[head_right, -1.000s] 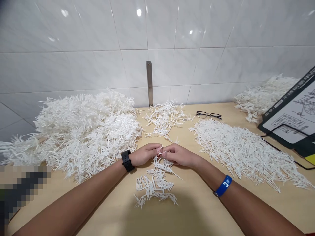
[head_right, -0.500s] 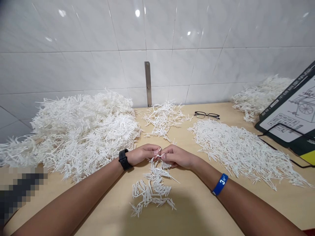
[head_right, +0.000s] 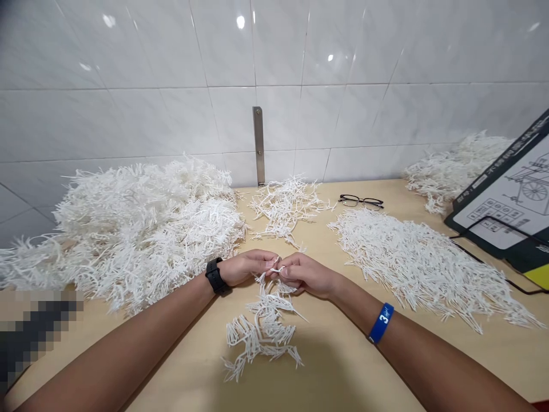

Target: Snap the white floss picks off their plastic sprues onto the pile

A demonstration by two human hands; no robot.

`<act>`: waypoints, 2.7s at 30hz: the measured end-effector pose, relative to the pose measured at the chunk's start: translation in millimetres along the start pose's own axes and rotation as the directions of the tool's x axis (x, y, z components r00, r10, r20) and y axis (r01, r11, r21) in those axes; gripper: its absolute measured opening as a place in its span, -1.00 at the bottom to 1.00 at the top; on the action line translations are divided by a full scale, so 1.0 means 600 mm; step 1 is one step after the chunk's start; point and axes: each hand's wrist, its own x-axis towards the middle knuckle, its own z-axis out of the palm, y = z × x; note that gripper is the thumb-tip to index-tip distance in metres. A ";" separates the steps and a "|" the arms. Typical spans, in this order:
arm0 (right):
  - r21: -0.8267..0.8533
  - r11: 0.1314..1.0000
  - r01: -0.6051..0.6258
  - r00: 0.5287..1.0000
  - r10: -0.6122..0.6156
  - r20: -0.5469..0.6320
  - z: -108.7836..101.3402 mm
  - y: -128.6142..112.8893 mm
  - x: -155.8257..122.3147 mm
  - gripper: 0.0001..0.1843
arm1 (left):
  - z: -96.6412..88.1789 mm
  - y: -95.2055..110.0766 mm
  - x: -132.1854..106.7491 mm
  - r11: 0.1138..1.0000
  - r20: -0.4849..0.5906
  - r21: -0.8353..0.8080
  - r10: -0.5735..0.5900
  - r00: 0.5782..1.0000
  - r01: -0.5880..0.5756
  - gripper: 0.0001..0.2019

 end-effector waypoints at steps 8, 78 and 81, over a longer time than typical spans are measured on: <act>0.248 0.966 0.074 0.997 -0.072 -0.018 0.002 -0.008 -0.008 -0.61 | 0.002 0.008 0.001 0.987 -0.049 -0.151 0.050 0.998 -0.057 -0.68; 0.159 0.972 -0.175 0.942 0.212 -0.259 0.010 -0.019 -0.001 -0.41 | 0.024 0.014 0.014 0.966 -0.473 -0.241 -0.033 0.880 -0.093 -0.68; 0.149 0.972 -0.181 0.939 0.216 -0.266 0.009 -0.017 0.000 -0.40 | 0.023 0.015 0.014 0.949 -0.460 -0.296 -0.039 0.887 -0.111 -0.85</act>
